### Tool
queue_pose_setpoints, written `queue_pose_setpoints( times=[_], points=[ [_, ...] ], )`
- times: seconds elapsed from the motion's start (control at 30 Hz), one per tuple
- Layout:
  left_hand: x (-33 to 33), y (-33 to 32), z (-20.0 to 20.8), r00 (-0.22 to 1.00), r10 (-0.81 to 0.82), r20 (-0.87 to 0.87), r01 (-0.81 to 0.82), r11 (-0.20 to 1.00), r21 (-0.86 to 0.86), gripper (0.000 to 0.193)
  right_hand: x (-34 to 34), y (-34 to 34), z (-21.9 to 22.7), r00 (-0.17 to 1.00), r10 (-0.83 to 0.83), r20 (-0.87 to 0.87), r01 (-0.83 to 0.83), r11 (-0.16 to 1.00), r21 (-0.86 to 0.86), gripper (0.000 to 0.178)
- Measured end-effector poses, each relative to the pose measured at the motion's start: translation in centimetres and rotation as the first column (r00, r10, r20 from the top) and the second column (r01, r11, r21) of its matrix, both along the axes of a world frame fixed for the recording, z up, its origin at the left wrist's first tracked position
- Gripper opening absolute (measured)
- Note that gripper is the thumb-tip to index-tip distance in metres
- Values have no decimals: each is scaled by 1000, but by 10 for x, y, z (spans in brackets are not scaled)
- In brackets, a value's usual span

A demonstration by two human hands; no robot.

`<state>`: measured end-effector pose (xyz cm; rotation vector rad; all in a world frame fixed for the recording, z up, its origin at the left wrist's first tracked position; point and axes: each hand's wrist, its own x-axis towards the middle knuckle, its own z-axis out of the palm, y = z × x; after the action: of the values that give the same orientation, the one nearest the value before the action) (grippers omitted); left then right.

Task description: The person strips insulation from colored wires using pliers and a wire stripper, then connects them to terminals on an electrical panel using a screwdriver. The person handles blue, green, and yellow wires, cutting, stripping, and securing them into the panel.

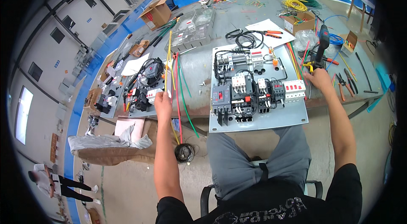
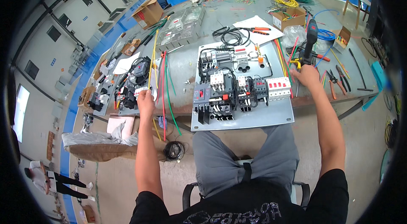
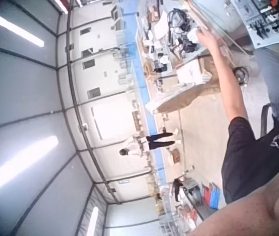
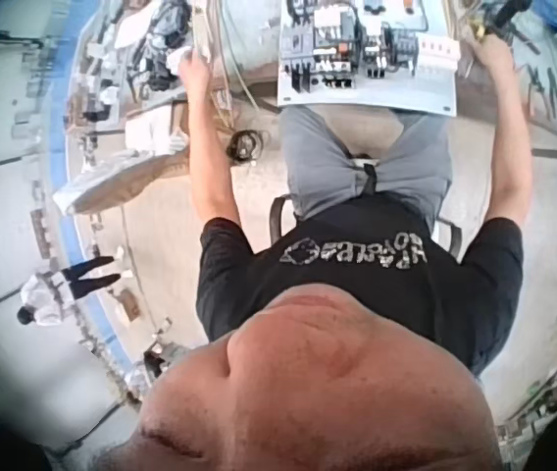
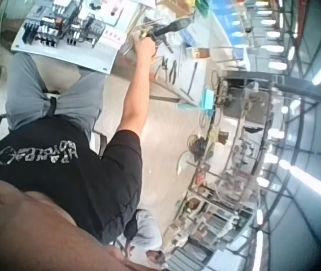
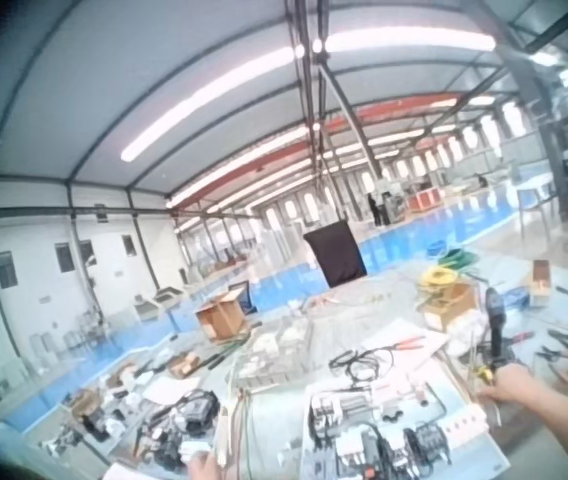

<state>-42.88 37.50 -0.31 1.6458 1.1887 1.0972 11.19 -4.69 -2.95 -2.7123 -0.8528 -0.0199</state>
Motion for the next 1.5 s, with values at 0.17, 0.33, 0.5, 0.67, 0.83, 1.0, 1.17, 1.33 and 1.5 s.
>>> queue_pose_setpoints(
  times=[0.17,0.33,0.5,0.67,0.83,1.0,1.17,1.33,1.5],
  points=[
    [-31,-71,53,911,-188,366,231,970,-78,16,-3,-3,-8,999,33,27,-36,996,80,61],
    [-39,-155,74,794,-276,541,412,900,-145,10,-39,-25,42,996,76,40,-86,917,389,56],
    [-52,-228,60,690,-391,609,611,765,-202,11,-135,-19,92,765,563,-312,-93,576,812,35],
    [-34,-292,30,490,-664,564,865,450,-221,13,-253,-62,159,413,889,-198,-26,229,973,56],
    [-21,-316,18,343,-875,342,912,222,-346,17,-281,-129,162,489,854,-175,58,168,984,47],
    [-18,-316,-9,265,-864,428,948,153,-278,31,-322,-166,166,552,821,-146,-52,208,977,46],
    [-28,-320,2,353,-906,234,923,295,-248,57,-360,-183,167,486,859,-162,-134,256,957,35],
    [-31,-353,30,281,-960,-21,953,281,-112,23,-374,-193,161,420,894,-158,-219,269,938,32],
    [-25,-365,13,303,-935,185,953,303,-31,20,-376,-200,158,420,897,-137,-215,245,945,28]
  ],
)
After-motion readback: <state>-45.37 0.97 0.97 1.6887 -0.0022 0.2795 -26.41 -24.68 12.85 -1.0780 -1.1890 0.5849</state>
